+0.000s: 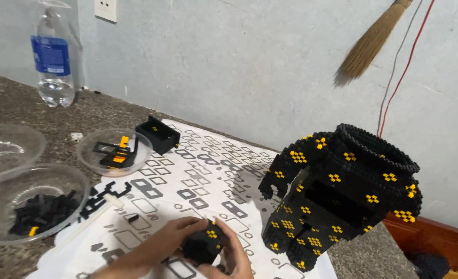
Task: Assembling a complex toy figure using small interlocking plastic blocks on a workspace
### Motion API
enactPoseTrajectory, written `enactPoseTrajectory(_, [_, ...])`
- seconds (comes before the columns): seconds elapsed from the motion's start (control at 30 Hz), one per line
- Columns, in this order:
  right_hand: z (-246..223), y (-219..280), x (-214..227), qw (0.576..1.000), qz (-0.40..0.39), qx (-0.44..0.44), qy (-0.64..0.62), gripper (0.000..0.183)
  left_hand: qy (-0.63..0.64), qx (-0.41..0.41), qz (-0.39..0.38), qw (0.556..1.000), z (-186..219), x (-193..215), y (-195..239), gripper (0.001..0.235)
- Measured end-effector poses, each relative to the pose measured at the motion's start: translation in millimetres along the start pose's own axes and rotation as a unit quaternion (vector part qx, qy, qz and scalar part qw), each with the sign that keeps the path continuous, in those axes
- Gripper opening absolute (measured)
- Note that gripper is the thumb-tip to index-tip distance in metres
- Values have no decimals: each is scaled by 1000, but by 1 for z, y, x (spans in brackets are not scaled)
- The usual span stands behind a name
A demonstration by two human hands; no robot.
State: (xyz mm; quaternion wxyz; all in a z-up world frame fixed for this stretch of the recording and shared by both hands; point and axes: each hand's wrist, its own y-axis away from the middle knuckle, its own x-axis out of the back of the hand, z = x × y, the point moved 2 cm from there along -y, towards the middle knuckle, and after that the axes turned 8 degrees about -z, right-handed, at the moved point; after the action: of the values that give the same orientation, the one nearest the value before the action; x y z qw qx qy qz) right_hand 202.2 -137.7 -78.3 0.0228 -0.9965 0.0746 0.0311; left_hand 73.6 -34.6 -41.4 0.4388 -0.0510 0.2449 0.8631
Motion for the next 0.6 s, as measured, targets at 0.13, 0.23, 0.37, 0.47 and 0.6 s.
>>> enactPoseTrajectory(0.13, [11,-6,9,991,20,73,-108,74,-21,-10,55,998,-15,1,-11,39])
enactPoseTrajectory(0.23, [12,-9,13,988,-1,71,-140,63,-151,-9,78,985,-16,7,-11,44])
enactPoseTrajectory(0.37, [19,-12,20,990,19,40,-135,61,-249,-99,112,957,-12,12,-5,44])
enactPoseTrajectory(0.47, [24,-16,23,992,17,-4,-122,69,-250,-243,73,935,-18,23,-8,38])
enactPoseTrajectory(0.6, [30,-20,28,985,41,-9,-169,67,-257,-331,7,908,-8,21,3,41])
